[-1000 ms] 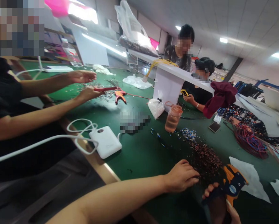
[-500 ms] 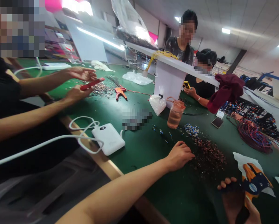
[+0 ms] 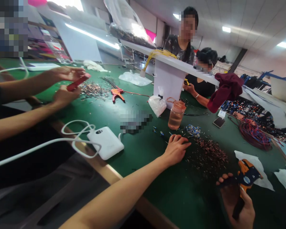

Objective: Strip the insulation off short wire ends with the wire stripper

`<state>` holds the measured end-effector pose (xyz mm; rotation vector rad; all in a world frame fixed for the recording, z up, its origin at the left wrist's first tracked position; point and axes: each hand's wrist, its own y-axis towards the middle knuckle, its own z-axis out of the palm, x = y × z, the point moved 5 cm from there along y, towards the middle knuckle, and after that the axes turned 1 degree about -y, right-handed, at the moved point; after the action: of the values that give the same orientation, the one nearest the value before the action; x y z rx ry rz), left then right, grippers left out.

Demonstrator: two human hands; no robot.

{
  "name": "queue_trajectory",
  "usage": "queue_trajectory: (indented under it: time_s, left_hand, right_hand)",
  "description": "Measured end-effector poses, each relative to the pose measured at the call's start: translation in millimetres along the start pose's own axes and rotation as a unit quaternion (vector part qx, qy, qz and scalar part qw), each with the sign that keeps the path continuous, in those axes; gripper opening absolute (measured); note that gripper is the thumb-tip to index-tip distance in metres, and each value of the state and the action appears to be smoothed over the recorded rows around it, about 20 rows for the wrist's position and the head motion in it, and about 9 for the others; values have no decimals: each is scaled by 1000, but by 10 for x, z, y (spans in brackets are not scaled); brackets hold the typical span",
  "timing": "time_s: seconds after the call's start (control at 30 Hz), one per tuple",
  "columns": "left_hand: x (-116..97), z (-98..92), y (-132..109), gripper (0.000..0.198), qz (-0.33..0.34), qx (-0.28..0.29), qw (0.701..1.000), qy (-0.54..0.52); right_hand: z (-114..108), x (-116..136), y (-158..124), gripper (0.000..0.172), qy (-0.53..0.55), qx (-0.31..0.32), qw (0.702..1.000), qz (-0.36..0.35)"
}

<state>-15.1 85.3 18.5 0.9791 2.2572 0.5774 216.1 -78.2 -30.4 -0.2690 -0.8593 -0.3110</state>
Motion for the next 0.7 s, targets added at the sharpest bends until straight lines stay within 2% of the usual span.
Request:
queue_trajectory:
  time_s: [0.07, 0.17, 0.27, 0.37, 0.43, 0.5, 0.6, 0.7]
  left_hand:
    - [-140, 77, -59, 38, 19, 41, 998, -43]
    - [-410, 185, -171, 27, 59, 89, 984, -145]
    - [-605, 319, -278, 32, 49, 149, 938, -308]
    - [-677, 469, -351, 46, -34, 223, 861, -455]
    - [-672, 567, -398, 55, -135, 279, 797, -518]
    - [-662, 632, -446, 57, -237, 312, 720, -572]
    - [-657, 662, -473, 55, -330, 300, 615, -650]
    - [-630, 675, -479, 54, -384, 266, 542, -699]
  right_hand:
    - [-24, -49, 3, 29, 8, -18, 1000, 11]
    - [-22, -94, -6, 31, 22, -33, 999, 20]
    - [84, -131, -51, 33, 15, -8, 999, 50]
    - [219, -169, -119, 35, 12, 23, 997, 67]
    - [299, -210, -165, 37, 6, 42, 996, 78]
    - [369, -259, -206, 39, -3, 61, 993, 98]
    - [464, -305, -255, 40, -4, 92, 988, 126]
    - [534, -296, -281, 42, -7, 116, 985, 130]
